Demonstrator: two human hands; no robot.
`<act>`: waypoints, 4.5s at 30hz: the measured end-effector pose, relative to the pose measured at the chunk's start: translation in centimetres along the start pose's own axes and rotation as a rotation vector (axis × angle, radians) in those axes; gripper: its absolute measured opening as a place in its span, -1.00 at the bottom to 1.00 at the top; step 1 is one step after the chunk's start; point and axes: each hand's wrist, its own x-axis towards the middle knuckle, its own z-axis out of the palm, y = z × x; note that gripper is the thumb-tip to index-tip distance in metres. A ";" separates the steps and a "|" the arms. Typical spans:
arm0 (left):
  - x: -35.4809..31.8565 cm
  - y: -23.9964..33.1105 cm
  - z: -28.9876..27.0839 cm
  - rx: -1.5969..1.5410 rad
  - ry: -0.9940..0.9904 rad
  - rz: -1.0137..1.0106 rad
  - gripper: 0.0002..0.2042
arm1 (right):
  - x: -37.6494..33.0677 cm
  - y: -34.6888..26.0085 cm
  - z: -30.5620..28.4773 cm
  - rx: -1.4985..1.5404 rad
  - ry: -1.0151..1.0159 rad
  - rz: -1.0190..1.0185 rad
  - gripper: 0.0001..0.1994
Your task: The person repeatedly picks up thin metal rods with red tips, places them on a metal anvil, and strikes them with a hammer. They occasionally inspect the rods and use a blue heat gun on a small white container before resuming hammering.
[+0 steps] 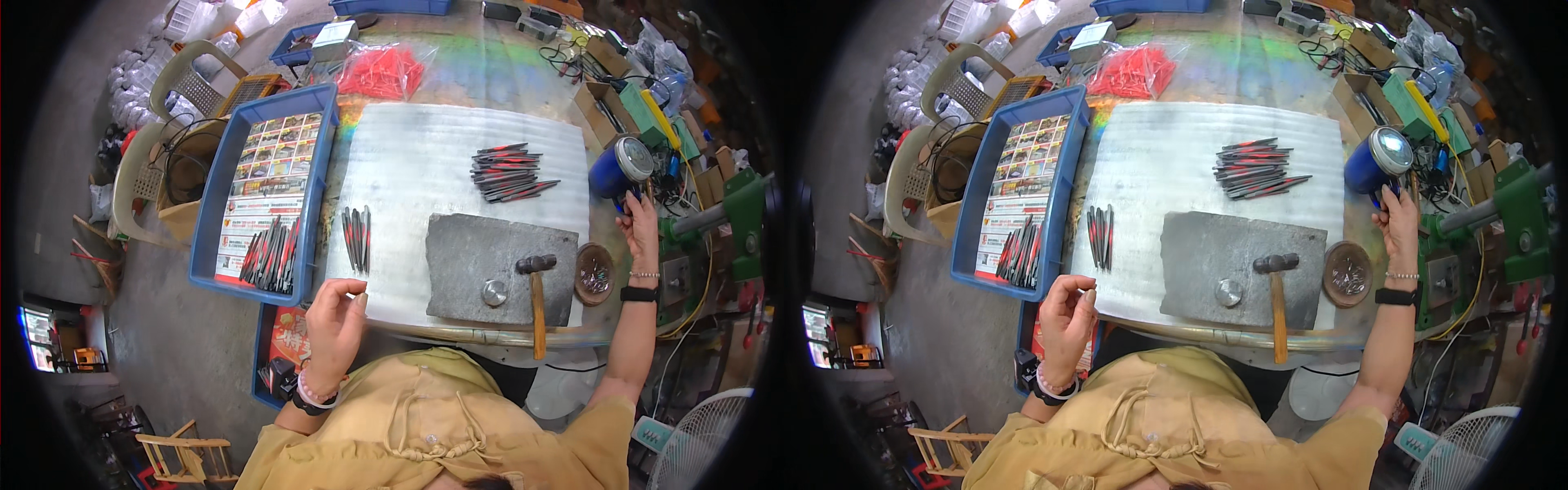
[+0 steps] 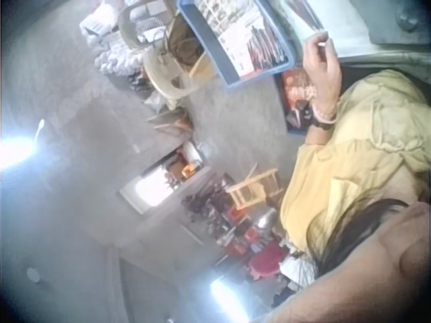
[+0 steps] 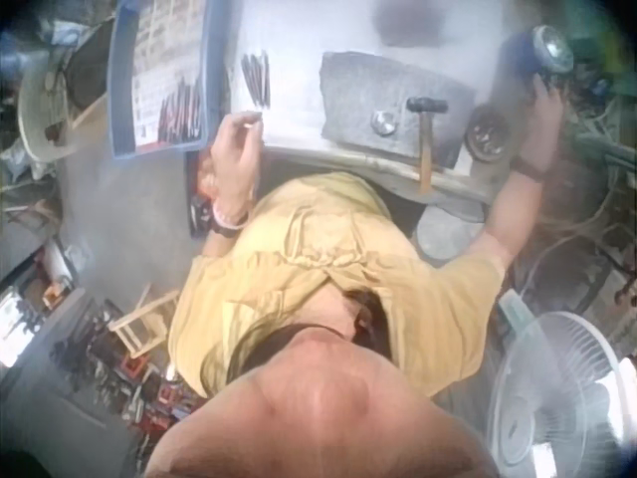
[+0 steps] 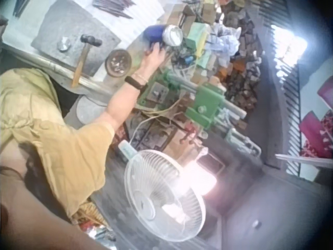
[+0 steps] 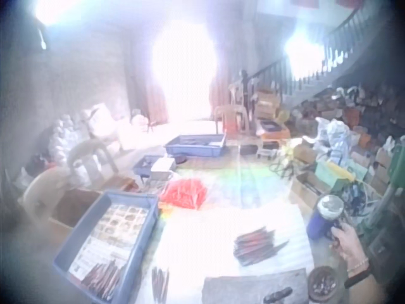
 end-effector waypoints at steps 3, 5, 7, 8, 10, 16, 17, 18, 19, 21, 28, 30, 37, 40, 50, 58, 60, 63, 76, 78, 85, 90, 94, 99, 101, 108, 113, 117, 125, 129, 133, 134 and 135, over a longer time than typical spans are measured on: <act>0.9 1.6 0.3 -0.068 -0.019 0.052 -0.91 | -3.4 -3.2 0.4 0.020 -0.034 -0.080 -0.81; 1.5 3.0 0.6 -0.108 -0.077 0.090 -0.90 | -6.1 -5.6 0.4 0.005 -0.067 -0.144 -0.82; 2.2 4.7 1.3 -0.188 -0.081 0.172 -0.86 | -9.0 -7.7 0.6 -0.019 -0.103 -0.186 -0.84; 2.4 5.6 1.6 -0.250 -0.107 0.198 -0.81 | -10.5 -8.6 0.8 -0.046 -0.119 -0.200 -0.85; 3.0 7.3 2.1 -0.206 -0.164 0.378 -0.79 | -13.6 -9.9 1.2 -0.026 -0.206 -0.204 -0.82; 4.1 12.0 3.0 -0.252 -0.360 0.708 -0.57 | -21.8 -10.4 3.6 -0.152 -0.428 -0.065 -0.67; 4.1 12.6 3.2 -0.277 -0.391 0.733 -0.50 | -22.7 -10.3 4.1 -0.151 -0.518 -0.019 -0.66; 4.1 13.2 3.2 -0.285 -0.423 0.754 -0.43 | -23.6 -10.3 4.5 -0.142 -0.566 0.047 -0.66; 4.0 13.7 3.1 -0.269 -0.464 0.761 -0.36 | -24.5 -10.2 4.9 -0.133 -0.615 0.115 -0.66; 3.8 14.4 2.8 -0.209 -0.543 0.760 -0.23 | -25.6 -9.7 6.0 -0.117 -0.716 0.205 -0.67; 3.2 13.9 2.1 -0.045 -0.628 0.754 -0.06 | -27.0 -8.3 8.1 -0.357 -0.949 0.117 -0.73; 3.0 13.3 1.7 -0.097 -0.625 0.709 -0.06 | -27.1 -8.3 8.5 -0.383 -0.983 0.073 -0.72; 2.0 11.0 -0.1 -1.081 -0.325 0.266 -0.10 | -28.6 -9.7 9.0 -0.465 -0.993 0.029 -0.72; 2.8 9.6 -1.8 -1.534 -0.297 0.028 -0.13 | -29.6 -10.8 8.8 -0.477 -1.010 -0.057 -0.68; 0.6 5.5 -1.3 -1.669 -0.379 -0.488 -0.15 | -32.2 -15.4 8.5 -0.414 -1.028 -0.466 -0.66; -0.7 4.7 -0.8 -1.744 -0.541 -0.523 -0.19 | -34.0 -15.9 7.4 -0.500 -0.979 -0.475 -0.69; -1.0 4.7 -0.8 -1.764 -0.558 -0.530 -0.20 | -34.1 -16.1 6.7 -0.574 -1.040 -0.489 -0.69; -1.3 4.7 -0.8 -1.768 -0.617 -0.512 -0.19 | -34.2 -16.3 5.8 -0.672 -1.101 -0.553 -0.70; -2.2 5.7 -0.1 -1.830 -0.654 -0.584 -0.16 | -36.8 -17.0 7.9 -0.627 -0.830 -0.617 -0.62; -2.3 5.8 -0.1 -1.839 -0.648 -0.621 -0.17 | -37.0 -17.1 8.0 -0.648 -0.799 -0.616 -0.63; -2.0 4.9 0.5 -1.790 -0.757 -0.634 -0.15 | -36.8 -17.1 8.2 -0.634 -0.805 -0.642 -0.68; -2.0 4.0 0.9 -1.780 -0.789 -0.640 -0.13 | -36.3 -17.1 8.3 -0.622 -0.857 -0.670 -0.75; -2.0 3.8 0.8 -1.676 -0.767 -0.648 -0.11 | -36.4 -17.1 8.5 -0.604 -0.821 -0.670 -0.82; -1.8 4.4 0.8 -1.660 -0.789 -0.641 -0.10 | -36.1 -17.0 8.4 -0.628 -0.850 -0.724 -0.86; -1.7 4.9 0.7 -1.750 -0.830 -0.648 -0.09 | -36.0 -16.8 8.4 -0.611 -0.822 -0.738 -0.87; -2.1 6.3 0.8 -1.869 -0.788 -0.597 -0.08 | -35.7 -16.5 8.4 -0.596 -0.827 -0.778 -0.90; -1.6 6.1 0.4 -1.716 -0.850 -0.650 -0.06 | -35.4 -16.3 8.0 -0.634 -0.829 -0.841 -0.87; -1.6 5.8 1.1 -1.724 -0.830 -0.598 -0.05 | -35.1 -15.8 8.6 -0.623 -0.775 -0.911 -0.81; -1.4 6.3 0.3 -1.703 -0.834 -0.633 -0.04 | -36.5 -13.2 10.4 -0.668 -0.341 -1.073 -0.75; -1.3 6.3 0.9 -1.673 -0.825 -0.564 -0.03 | -35.6 -14.2 8.8 -0.611 -0.588 -1.019 -0.74; -1.1 6.6 0.9 -1.640 -0.814 -0.528 -0.03 | -35.1 -15.5 8.3 -0.647 -0.733 -0.959 -0.76; -1.3 6.8 0.6 -1.676 -0.797 -0.553 -0.03 | -35.0 -15.6 8.4 -0.646 -0.753 -0.950 -0.75; -1.3 6.9 0.5 -1.685 -0.792 -0.562 -0.03 | -35.0 -15.8 8.4 -0.644 -0.773 -0.941 -0.75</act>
